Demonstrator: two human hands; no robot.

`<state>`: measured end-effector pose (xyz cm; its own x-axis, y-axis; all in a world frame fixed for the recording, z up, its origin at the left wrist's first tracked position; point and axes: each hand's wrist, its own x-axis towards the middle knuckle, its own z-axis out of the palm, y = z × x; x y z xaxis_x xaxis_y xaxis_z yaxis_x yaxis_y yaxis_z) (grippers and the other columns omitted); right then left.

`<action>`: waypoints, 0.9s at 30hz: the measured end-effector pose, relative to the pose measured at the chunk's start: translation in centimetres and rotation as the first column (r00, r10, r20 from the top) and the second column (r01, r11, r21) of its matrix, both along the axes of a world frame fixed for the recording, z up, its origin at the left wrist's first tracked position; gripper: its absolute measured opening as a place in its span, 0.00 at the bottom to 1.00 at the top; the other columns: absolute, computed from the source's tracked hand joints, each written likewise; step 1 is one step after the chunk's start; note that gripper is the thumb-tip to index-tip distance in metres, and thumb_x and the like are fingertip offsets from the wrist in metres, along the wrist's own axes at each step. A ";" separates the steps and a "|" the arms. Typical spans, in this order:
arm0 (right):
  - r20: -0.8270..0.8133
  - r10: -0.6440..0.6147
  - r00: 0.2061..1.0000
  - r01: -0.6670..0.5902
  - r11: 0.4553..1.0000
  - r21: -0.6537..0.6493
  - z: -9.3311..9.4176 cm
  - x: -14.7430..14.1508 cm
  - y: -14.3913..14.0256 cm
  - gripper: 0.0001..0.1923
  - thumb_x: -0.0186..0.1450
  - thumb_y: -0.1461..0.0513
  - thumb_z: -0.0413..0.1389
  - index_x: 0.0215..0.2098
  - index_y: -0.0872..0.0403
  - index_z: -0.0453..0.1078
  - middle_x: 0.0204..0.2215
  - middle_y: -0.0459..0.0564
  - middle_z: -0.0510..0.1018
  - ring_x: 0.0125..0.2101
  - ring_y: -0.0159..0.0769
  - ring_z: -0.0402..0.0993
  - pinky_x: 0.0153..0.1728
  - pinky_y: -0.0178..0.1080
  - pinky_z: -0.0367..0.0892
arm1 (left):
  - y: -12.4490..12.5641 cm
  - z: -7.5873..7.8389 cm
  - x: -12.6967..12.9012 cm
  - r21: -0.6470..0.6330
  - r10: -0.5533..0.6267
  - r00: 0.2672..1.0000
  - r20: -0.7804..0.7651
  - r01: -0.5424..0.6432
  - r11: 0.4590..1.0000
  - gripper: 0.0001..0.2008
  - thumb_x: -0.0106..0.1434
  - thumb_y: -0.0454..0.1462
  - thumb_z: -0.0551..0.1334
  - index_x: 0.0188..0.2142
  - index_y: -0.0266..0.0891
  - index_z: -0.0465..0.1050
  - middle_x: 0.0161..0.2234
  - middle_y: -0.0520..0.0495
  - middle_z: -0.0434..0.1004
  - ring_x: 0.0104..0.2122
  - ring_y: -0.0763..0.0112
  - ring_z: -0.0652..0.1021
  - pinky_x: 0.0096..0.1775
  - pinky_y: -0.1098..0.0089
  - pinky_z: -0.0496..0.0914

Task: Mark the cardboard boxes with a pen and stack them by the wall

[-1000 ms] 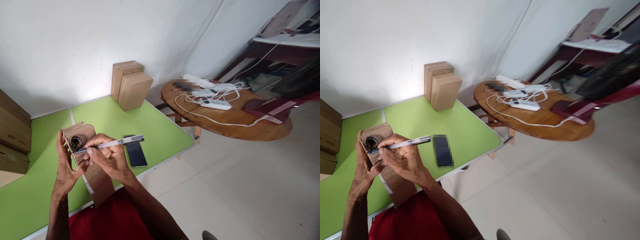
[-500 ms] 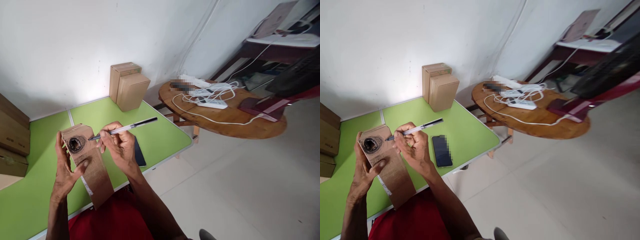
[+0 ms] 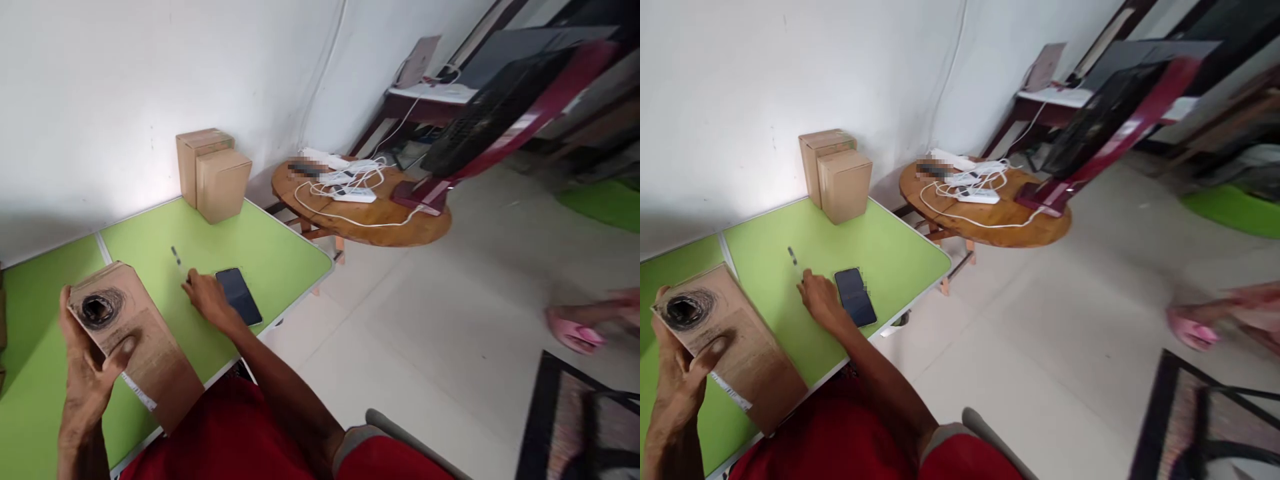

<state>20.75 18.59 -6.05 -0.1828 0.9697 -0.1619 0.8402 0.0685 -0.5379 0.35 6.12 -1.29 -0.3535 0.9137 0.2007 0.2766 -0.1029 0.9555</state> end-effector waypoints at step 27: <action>-0.334 -0.447 0.830 0.385 0.892 -0.237 -5.0 9.0 -5.2 0.17 0.58 0.58 0.72 0.41 0.52 0.73 0.45 0.60 0.86 0.53 0.60 0.82 0.56 0.54 0.74 | 0.3 -0.1 1.3 0.043 -0.095 0.995 -0.016 0.095 0.995 0.74 0.50 0.51 0.84 0.85 0.55 0.42 0.84 0.40 0.49 0.82 0.40 0.55 0.77 0.44 0.61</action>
